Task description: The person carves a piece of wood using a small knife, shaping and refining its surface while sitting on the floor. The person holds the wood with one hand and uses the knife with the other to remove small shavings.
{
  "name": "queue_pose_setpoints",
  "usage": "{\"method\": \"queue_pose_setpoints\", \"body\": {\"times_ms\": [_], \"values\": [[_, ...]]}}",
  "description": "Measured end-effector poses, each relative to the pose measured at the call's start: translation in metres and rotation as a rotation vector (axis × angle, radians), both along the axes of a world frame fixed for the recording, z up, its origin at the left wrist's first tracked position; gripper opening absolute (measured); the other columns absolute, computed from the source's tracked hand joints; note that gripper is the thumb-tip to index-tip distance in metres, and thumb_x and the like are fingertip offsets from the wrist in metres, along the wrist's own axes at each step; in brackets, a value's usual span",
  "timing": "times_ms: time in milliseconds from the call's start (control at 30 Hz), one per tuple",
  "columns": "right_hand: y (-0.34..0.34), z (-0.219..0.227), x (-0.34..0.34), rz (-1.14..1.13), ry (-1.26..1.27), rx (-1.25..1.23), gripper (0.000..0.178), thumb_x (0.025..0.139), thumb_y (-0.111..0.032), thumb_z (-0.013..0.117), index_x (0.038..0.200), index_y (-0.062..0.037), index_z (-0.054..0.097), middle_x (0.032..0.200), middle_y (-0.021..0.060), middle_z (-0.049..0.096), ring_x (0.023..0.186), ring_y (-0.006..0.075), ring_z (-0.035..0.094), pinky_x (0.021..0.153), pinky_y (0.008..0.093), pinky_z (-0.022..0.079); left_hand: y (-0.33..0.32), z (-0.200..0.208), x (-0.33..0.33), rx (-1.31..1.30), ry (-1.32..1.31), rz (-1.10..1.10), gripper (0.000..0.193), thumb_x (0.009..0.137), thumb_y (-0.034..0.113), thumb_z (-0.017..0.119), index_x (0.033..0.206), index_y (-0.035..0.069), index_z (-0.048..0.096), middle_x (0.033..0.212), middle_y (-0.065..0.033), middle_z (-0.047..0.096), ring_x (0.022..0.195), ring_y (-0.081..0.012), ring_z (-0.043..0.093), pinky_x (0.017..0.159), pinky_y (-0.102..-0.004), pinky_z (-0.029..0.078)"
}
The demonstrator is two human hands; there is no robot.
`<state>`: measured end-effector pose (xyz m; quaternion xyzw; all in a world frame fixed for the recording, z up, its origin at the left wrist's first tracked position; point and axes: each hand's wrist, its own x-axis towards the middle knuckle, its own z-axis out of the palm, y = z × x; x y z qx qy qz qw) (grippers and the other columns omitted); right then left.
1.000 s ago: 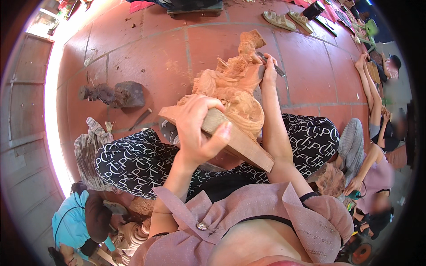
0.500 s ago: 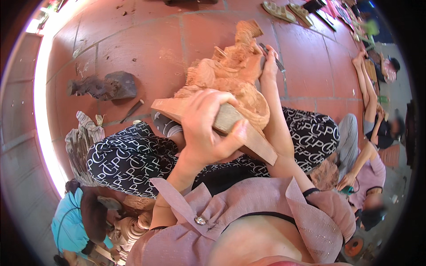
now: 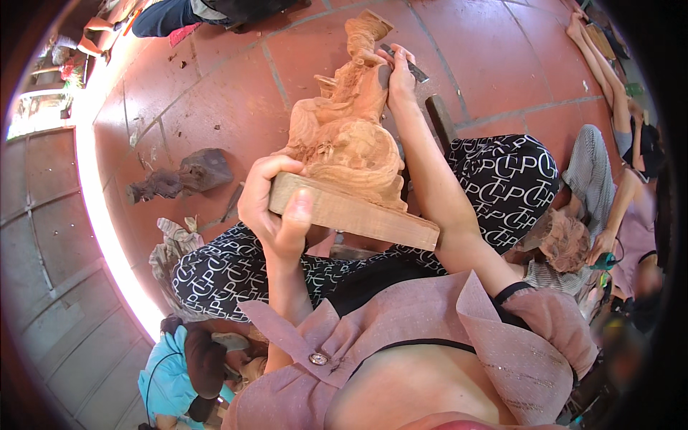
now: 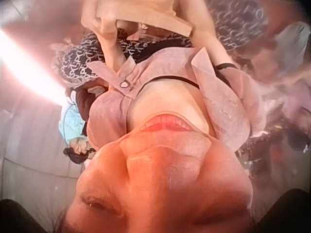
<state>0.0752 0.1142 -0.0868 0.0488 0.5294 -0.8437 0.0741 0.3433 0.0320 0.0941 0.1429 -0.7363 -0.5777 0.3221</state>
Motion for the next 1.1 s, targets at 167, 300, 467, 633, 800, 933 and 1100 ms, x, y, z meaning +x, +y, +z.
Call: {"method": "queue_pose_setpoints", "body": {"times_ms": [167, 300, 467, 633, 800, 933, 1100], "values": [[-0.006, 0.005, 0.005, 0.004, -0.012, -0.053, 0.030, 0.103, -0.031, 0.039, 0.121, -0.0073, 0.046, 0.107, 0.0163, 0.066, 0.094, 0.0211, 0.063, 0.085, 0.0357, 0.051, -0.007, -0.009, 0.002, -0.036, 0.045, 0.078, 0.043, 0.080, 0.034, 0.055, 0.095, -0.006, 0.060, 0.085, -0.0136, 0.061, 0.080, -0.0203, 0.057, 0.088, -0.0353, 0.044], [0.000, 0.012, 0.003, -0.043, -0.121, -0.071, 0.030, 0.103, -0.034, 0.036, 0.122, -0.0117, 0.047, 0.107, 0.0107, 0.067, 0.093, 0.0184, 0.063, 0.080, 0.0345, 0.050, -0.021, -0.019, 0.007, -0.002, 0.089, 0.165, 0.049, 0.088, 0.040, 0.045, 0.092, -0.006, 0.059, 0.083, -0.0154, 0.061, 0.076, -0.0216, 0.058, 0.090, -0.0381, 0.045], [0.009, -0.015, -0.001, -0.120, -0.346, 0.006, 0.029, 0.103, -0.037, 0.035, 0.121, -0.0178, 0.046, 0.103, 0.0065, 0.068, 0.091, 0.0183, 0.065, 0.073, 0.0357, 0.048, -0.047, -0.025, 0.019, 0.180, 0.120, 0.216, 0.054, 0.093, 0.046, 0.038, 0.092, -0.003, 0.059, 0.081, -0.0153, 0.058, 0.083, -0.0249, 0.055, 0.086, -0.0395, 0.043], [0.002, -0.060, 0.001, -0.105, -0.480, -0.006, 0.026, 0.102, -0.038, 0.038, 0.114, -0.0183, 0.050, 0.093, 0.0078, 0.067, 0.073, 0.0178, 0.065, 0.062, 0.0315, 0.045, -0.068, -0.024, 0.024, 0.202, 0.137, 0.172, 0.051, 0.094, 0.043, 0.038, 0.093, -0.004, 0.059, 0.081, -0.0155, 0.059, 0.083, -0.0251, 0.055, 0.088, -0.0404, 0.043], [0.002, -0.079, -0.008, -0.066, -0.397, 0.111, 0.030, 0.100, -0.040, 0.040, 0.113, -0.0160, 0.051, 0.090, 0.0054, 0.067, 0.065, 0.0125, 0.057, 0.054, 0.0274, 0.040, -0.065, -0.027, 0.024, 0.087, 0.119, 0.127, 0.050, 0.095, 0.039, 0.035, 0.092, -0.004, 0.059, 0.082, -0.0156, 0.060, 0.083, -0.0248, 0.055, 0.091, -0.0414, 0.042], [0.000, -0.081, -0.018, 0.057, -0.407, 0.182, 0.029, 0.099, -0.041, 0.040, 0.118, -0.0214, 0.050, 0.099, 0.0026, 0.064, 0.083, 0.0172, 0.059, 0.063, 0.0337, 0.046, -0.065, -0.028, 0.030, 0.067, 0.116, 0.152, 0.049, 0.096, 0.038, 0.034, 0.093, -0.005, 0.059, 0.083, -0.0170, 0.060, 0.083, -0.0253, 0.057, 0.090, -0.0421, 0.044], [-0.014, -0.118, -0.045, 0.278, -0.408, 0.066, 0.027, 0.093, -0.042, 0.053, 0.106, -0.0194, 0.058, 0.097, 0.0014, 0.063, 0.081, 0.0186, 0.062, 0.068, 0.0400, 0.054, -0.077, -0.030, 0.039, 0.061, 0.145, 0.168, 0.052, 0.096, 0.039, 0.033, 0.092, -0.006, 0.059, 0.083, -0.0182, 0.061, 0.083, -0.0265, 0.058, 0.089, -0.0420, 0.046]]}}
